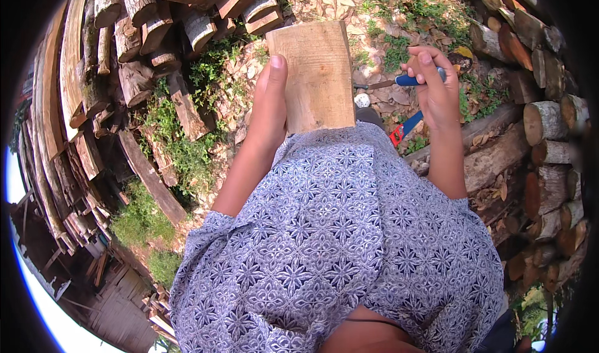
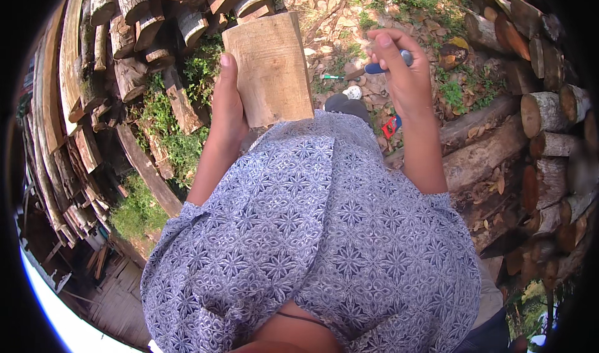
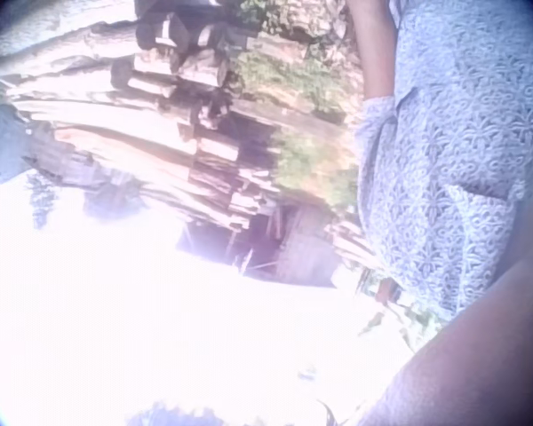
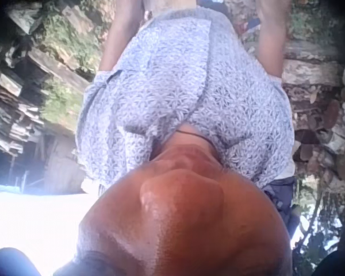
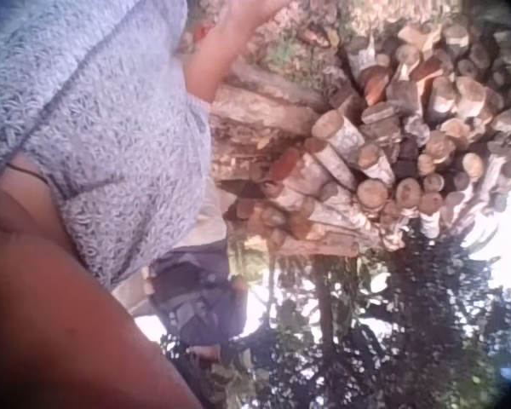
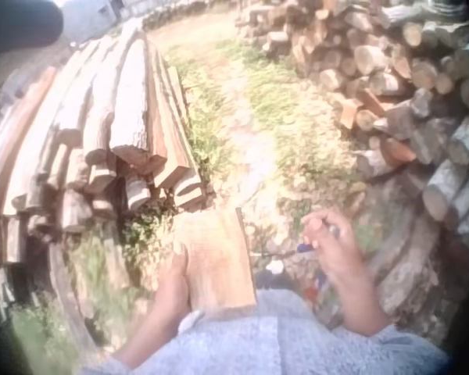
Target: The person carves a small rectangular wooden block using a blue-handled knife. They hold the block in the left hand and the knife in the right, repeatedly shaving thin layers from the surface while standing outdoors near stacked logs.
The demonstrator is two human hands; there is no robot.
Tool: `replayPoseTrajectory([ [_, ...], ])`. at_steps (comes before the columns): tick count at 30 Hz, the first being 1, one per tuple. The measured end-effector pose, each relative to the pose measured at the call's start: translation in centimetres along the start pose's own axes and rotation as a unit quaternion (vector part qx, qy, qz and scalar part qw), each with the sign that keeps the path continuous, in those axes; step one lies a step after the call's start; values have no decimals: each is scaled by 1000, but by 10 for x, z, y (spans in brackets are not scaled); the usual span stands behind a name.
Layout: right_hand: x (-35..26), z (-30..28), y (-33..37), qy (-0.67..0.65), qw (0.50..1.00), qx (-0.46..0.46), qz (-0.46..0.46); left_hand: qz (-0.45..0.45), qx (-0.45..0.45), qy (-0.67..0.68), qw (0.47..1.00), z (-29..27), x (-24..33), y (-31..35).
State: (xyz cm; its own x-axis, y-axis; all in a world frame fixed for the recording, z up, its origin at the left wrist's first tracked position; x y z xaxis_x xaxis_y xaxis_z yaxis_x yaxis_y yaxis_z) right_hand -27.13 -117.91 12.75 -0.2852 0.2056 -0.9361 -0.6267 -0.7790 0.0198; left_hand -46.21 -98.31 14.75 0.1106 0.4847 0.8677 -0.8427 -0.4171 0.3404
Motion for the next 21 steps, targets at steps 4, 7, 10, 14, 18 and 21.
replayPoseTrajectory([
  [4,21,32,9,-41,999,-6,-18,36,15,31,999,-48,-2,40],
  [7,38,49,20,-32,999,40,4,49,86,74,992,-105,-22,68],
  [10,66,57,29,-1,996,72,59,41,158,128,978,-159,-50,98],
  [14,110,63,28,70,986,62,141,6,270,130,954,-203,-87,126],
  [18,167,53,6,195,947,10,256,-39,278,48,959,-227,-129,127],
  [21,223,29,-19,222,910,-11,349,-76,311,85,943,-231,-171,117],
])
Point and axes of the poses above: each hand's wrist, its own y-axis away from the middle knuckle, its own z-axis out of the palm, x = y × z, the point moved 6 cm from there along -y, towards the middle knuckle, and after that the axes turned 14 degrees about -x, right-handed, at the moved point
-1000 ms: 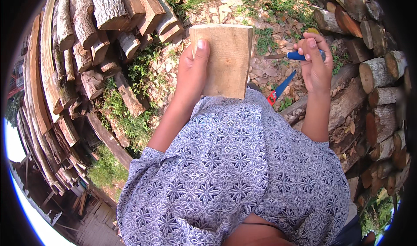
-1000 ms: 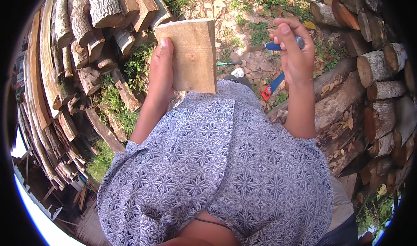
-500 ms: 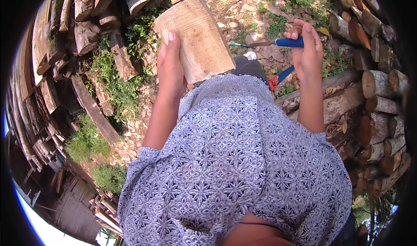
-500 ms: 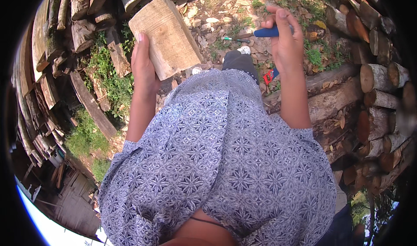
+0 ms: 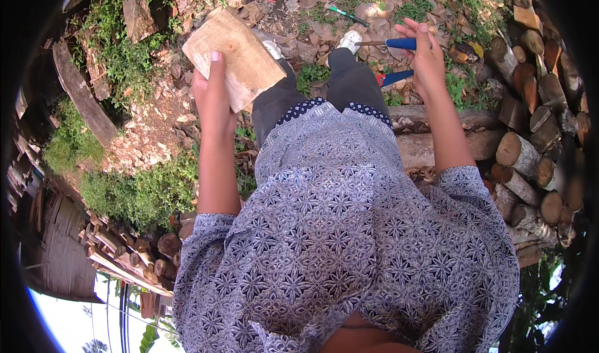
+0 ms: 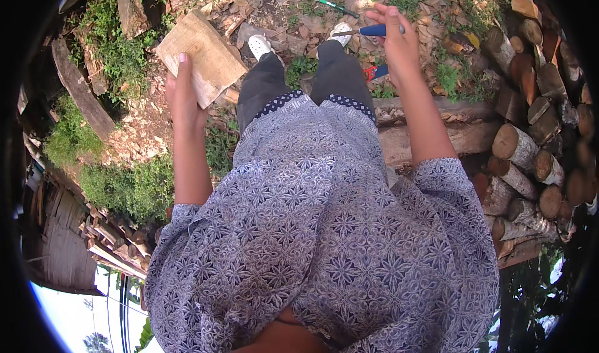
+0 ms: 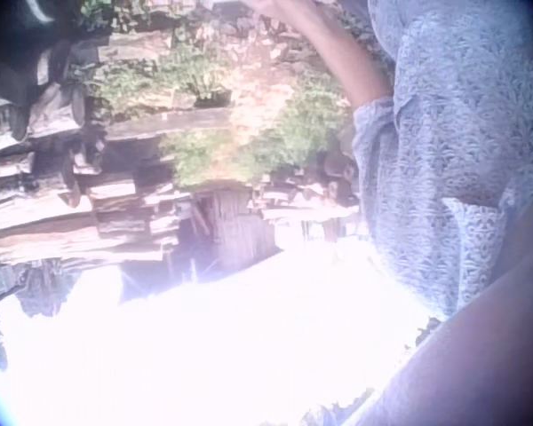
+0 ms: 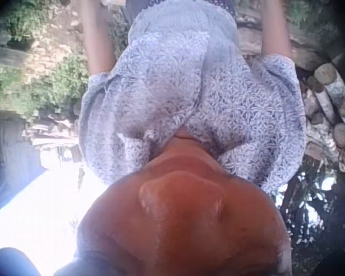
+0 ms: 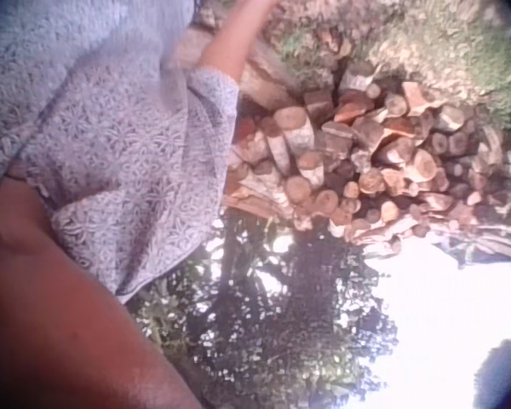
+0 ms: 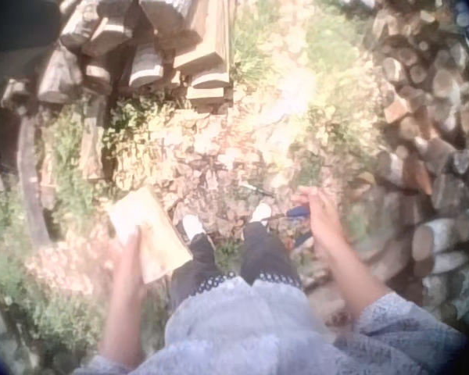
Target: The person carves a small rectangular wooden block using a blue-handled knife. They hold the block in the left hand and the knife in the right, repeatedly shaving thin layers from the surface while standing outdoors near stacked logs.
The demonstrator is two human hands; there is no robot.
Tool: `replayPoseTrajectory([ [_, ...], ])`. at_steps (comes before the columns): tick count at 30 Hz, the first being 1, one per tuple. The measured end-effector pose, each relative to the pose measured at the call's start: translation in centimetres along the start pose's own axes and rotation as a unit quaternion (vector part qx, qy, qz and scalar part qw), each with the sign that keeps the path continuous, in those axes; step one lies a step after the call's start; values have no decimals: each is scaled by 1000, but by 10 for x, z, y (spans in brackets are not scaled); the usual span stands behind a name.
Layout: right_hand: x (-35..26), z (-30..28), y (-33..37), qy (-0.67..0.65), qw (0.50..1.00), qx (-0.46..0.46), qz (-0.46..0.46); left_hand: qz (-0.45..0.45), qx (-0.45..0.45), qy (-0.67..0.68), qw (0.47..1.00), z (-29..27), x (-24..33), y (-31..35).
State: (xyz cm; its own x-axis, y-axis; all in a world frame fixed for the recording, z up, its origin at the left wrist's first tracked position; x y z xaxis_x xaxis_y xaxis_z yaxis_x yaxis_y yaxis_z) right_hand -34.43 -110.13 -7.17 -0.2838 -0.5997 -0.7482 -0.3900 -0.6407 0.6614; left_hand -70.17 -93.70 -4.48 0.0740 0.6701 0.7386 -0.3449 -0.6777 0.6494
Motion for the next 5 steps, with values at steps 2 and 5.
replayPoseTrajectory([
  [2,13,2,-50,45,998,-44,18,-11,61,110,992,-5,-31,-18],
  [5,38,2,-109,91,990,-92,52,-35,78,199,976,-4,-73,-44],
])
Point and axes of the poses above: each hand's wrist, its own y-axis away from the middle knuckle, its own z-axis out of the palm, x = y × z, the point moved 6 cm from there along -y, towards the middle knuckle, and after that the axes turned 14 degrees about -x, right-handed, at the moved point
